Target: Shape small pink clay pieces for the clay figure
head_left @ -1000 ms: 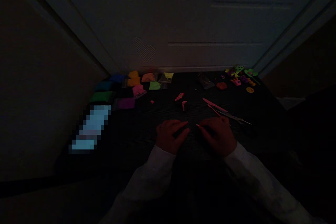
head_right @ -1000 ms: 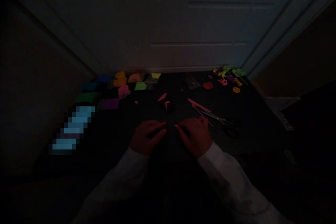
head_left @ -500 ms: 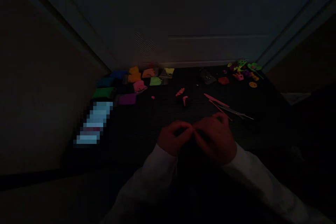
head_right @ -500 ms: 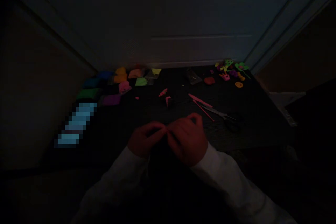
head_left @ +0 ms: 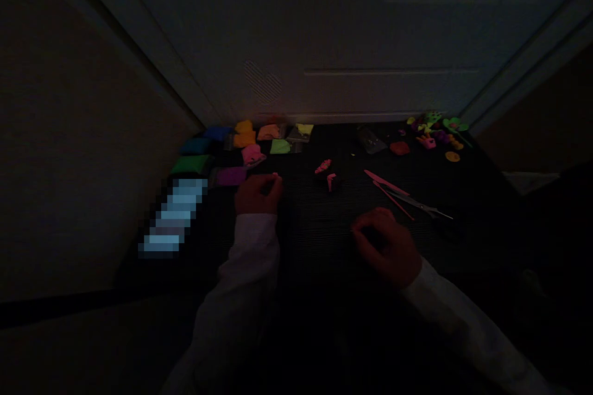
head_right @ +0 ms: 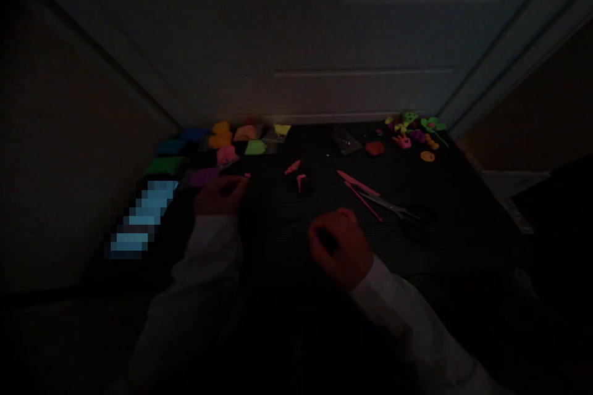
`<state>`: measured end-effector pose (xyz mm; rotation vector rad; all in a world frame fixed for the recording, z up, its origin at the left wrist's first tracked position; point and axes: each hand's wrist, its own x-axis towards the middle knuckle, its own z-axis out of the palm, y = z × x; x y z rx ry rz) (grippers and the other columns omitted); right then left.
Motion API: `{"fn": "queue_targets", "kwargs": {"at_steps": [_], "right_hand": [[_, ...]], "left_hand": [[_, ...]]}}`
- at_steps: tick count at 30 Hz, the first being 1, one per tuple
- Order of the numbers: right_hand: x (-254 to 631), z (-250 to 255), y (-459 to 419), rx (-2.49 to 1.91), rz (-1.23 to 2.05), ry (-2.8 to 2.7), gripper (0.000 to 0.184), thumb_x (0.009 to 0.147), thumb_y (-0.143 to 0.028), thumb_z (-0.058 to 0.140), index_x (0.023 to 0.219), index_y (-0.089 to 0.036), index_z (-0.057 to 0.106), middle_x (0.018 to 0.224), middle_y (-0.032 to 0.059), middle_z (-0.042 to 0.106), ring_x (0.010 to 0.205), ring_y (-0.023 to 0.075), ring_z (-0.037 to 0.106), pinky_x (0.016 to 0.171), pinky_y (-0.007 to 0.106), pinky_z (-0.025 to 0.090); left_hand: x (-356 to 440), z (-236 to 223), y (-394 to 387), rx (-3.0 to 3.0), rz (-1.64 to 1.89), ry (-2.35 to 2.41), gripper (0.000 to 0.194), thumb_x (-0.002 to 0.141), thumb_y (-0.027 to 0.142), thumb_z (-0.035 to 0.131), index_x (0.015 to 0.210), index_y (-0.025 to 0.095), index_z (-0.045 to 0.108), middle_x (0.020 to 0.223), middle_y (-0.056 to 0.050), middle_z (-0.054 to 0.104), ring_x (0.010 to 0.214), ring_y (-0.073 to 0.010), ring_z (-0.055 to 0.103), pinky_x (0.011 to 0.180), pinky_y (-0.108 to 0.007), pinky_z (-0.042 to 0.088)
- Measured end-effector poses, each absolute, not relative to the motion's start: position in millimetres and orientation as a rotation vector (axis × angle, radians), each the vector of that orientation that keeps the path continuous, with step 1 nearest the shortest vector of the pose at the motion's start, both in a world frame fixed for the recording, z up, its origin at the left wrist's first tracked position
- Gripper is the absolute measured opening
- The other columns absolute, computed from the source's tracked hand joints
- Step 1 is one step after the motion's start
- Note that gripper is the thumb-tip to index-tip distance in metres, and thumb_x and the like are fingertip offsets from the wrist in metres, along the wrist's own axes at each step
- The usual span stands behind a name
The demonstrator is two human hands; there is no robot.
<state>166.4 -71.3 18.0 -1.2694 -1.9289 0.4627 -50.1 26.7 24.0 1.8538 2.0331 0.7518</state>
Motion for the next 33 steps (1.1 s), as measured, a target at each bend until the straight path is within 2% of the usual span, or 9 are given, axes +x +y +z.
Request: {"fn": "queue_targets", "kwargs": {"at_steps": [3, 5, 10, 13, 16, 21, 26, 33], "right_hand": [[173.0, 6.3, -64.4, -1.346, 0.399, -1.921, 0.007, 0.076, -0.019, 0.049, 0.080, -0.020, 0.054, 0.076, 0.0018, 0.062, 0.075, 0.0153, 0.056, 0.078, 0.034, 0.038], [174.8, -0.3, -61.4, -1.368, 0.386, -1.924, 0.007, 0.076, -0.020, 0.048, 0.079, -0.019, 0.054, 0.076, 0.0021, 0.062, 0.075, 0.0156, 0.056, 0.077, 0.034, 0.039], [175.3, -3.7, -59.3, -1.401, 0.393, -1.917, 0.007, 0.077, -0.021, 0.050, 0.080, -0.019, 0.055, 0.076, 0.0022, 0.062, 0.076, 0.0154, 0.056, 0.076, 0.032, 0.040], [175.8, -2.2, -58.5, -1.417, 0.401, -1.910, 0.006, 0.077, -0.022, 0.050, 0.080, -0.019, 0.055, 0.076, 0.0018, 0.062, 0.076, 0.0147, 0.057, 0.075, 0.031, 0.041], [177.6, -4.4, -56.8, -1.443, 0.393, -1.909, 0.008, 0.078, -0.023, 0.050, 0.081, -0.019, 0.056, 0.078, 0.0019, 0.063, 0.077, 0.0145, 0.057, 0.075, 0.030, 0.042], [184.3, -14.3, -54.6, -1.496, 0.347, -1.995, 0.010, 0.078, -0.026, 0.052, 0.084, -0.019, 0.058, 0.081, 0.0026, 0.064, 0.079, 0.0159, 0.057, 0.075, 0.033, 0.041], [191.5, -18.2, -58.0, -1.477, 0.283, -2.193, 0.012, 0.078, -0.029, 0.054, 0.081, -0.020, 0.062, 0.084, 0.0032, 0.063, 0.082, 0.0176, 0.056, 0.076, 0.035, 0.039], [205.1, -15.4, -66.0, -1.417, 0.224, -2.359, 0.030, 0.083, -0.033, 0.046, 0.108, -0.019, 0.056, 0.101, 0.0078, 0.061, 0.093, 0.0176, 0.054, 0.080, 0.034, 0.042]], "left_hand": [[-65.7, 21.3, 55.9, 1.970, 0.587, 2.216, 0.033, 0.075, 0.035, 0.046, 0.089, 0.014, 0.066, 0.099, -0.013, 0.063, 0.099, -0.0317, 0.052, 0.083, -0.046, 0.036], [-67.4, 15.4, 67.0, 2.047, 0.462, 2.272, 0.030, 0.075, 0.032, 0.045, 0.087, 0.016, 0.067, 0.100, -0.013, 0.063, 0.099, -0.0345, 0.051, 0.080, -0.050, 0.035], [-58.4, 1.0, 67.9, 2.195, 0.238, 2.292, 0.028, 0.075, 0.029, 0.043, 0.081, 0.015, 0.067, 0.093, -0.013, 0.064, 0.098, -0.0332, 0.049, 0.075, -0.045, 0.036], [-54.5, -2.4, 63.0, 2.267, 0.190, 2.269, 0.031, 0.076, 0.032, 0.042, 0.085, 0.015, 0.066, 0.096, -0.013, 0.063, 0.099, -0.0338, 0.048, 0.077, -0.047, 0.035], [-54.5, -4.8, 64.8, 2.265, 0.205, 2.270, 0.036, 0.076, 0.040, 0.042, 0.090, 0.016, 0.065, 0.097, -0.013, 0.062, 0.097, -0.0344, 0.049, 0.075, -0.047, 0.037], [-59.6, -13.1, 75.4, 2.200, 0.306, 2.281, 0.033, 0.079, 0.034, 0.038, 0.087, 0.017, 0.065, 0.092, -0.011, 0.063, 0.088, -0.0257, 0.054, 0.072, -0.037, 0.041], [-61.7, -20.9, 75.8, 2.189, 0.431, 2.245, 0.034, 0.078, 0.036, 0.040, 0.091, 0.016, 0.064, 0.094, -0.011, 0.062, 0.091, -0.0253, 0.053, 0.079, -0.036, 0.040], [-60.9, -25.4, 73.0, 2.177, 0.559, 2.208, 0.038, 0.078, 0.034, 0.038, 0.100, 0.013, 0.061, 0.100, -0.012, 0.059, 0.095, -0.0252, 0.051, 0.085, -0.035, 0.038]]}}
